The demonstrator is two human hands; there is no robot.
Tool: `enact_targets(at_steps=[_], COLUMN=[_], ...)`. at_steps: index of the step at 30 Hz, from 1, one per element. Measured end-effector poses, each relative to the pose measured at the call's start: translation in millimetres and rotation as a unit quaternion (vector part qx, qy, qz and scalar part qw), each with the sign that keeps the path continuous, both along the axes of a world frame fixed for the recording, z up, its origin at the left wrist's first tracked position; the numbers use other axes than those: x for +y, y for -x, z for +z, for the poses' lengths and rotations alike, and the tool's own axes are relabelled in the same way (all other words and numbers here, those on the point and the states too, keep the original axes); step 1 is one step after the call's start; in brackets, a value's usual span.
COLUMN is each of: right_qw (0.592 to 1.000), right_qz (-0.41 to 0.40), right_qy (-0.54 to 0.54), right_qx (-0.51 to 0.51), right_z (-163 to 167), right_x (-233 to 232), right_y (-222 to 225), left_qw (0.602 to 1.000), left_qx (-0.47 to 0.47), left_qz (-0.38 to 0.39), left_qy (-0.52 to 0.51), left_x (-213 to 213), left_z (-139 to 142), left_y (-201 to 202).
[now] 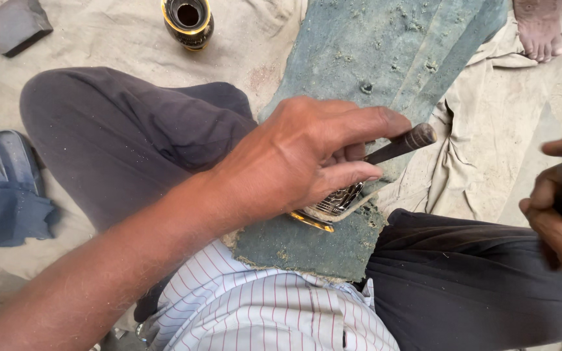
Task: The person sits on the ground with a small decorated metal vase held against a green sand-filled cushion on their lap. They hold a chisel against the vase surface with one hand and repeatedly strike it with a wooden mallet held in the other hand, repositioning the chisel and rotating the vase to work the patterned surface.
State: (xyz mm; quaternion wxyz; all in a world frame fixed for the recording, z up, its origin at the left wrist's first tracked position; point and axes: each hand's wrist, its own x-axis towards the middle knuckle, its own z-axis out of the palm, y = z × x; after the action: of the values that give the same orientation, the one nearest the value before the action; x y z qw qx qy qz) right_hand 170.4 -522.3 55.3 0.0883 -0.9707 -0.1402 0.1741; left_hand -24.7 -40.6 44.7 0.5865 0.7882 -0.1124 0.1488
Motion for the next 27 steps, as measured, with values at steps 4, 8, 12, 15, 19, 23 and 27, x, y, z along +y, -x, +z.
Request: enact_targets(at_steps=[4, 8, 12, 15, 19, 23, 27], right_qw=[1.0, 0.999, 0.998, 0.997, 0.997, 0.997, 0.997], right_qz=[-0.003, -0.004, -0.006, -0.006, -0.007, -0.006, -0.005], right_qy=[0.02, 0.047, 0.059, 0.064, 0.07, 0.075, 0.071], right_qx=[-0.008, -0.024, -0.032, -0.032, -0.033, -0.034, -0.033], right_z=[-9.6, -19.3, -23.7, -21.9, -19.6, -19.7, -21.7], right_x=[-13.6, -28.8, -40.9, -48.8, -56.0, -58.1, -56.6], right_y=[-3.3, -9.8, -14.3, -14.6, -14.0, -16.4, -20.0], left_qw=[1.0, 1.0, 0.999, 0.999, 0.999, 0.998, 0.999], left_qx=[-0.008, -0.02, -0.031, -0.031, -0.046, -0.057, -0.036], left_qz=[0.006, 0.011, 0.0, 0.004, 0.005, -0.001, -0.001], left_qy=[0.008, -0.003, 0.015, 0.005, -0.015, -0.002, 0.016], left_x=[1.5, 1.3, 2.8, 2.6, 3.1, 5.4, 5.4], left_z=[2.7, 5.9, 5.8, 4.6, 2.9, 5.1, 12.1], left_y=[0.2, -1.2, -2.9, -2.8, -3.0, -2.8, -4.2])
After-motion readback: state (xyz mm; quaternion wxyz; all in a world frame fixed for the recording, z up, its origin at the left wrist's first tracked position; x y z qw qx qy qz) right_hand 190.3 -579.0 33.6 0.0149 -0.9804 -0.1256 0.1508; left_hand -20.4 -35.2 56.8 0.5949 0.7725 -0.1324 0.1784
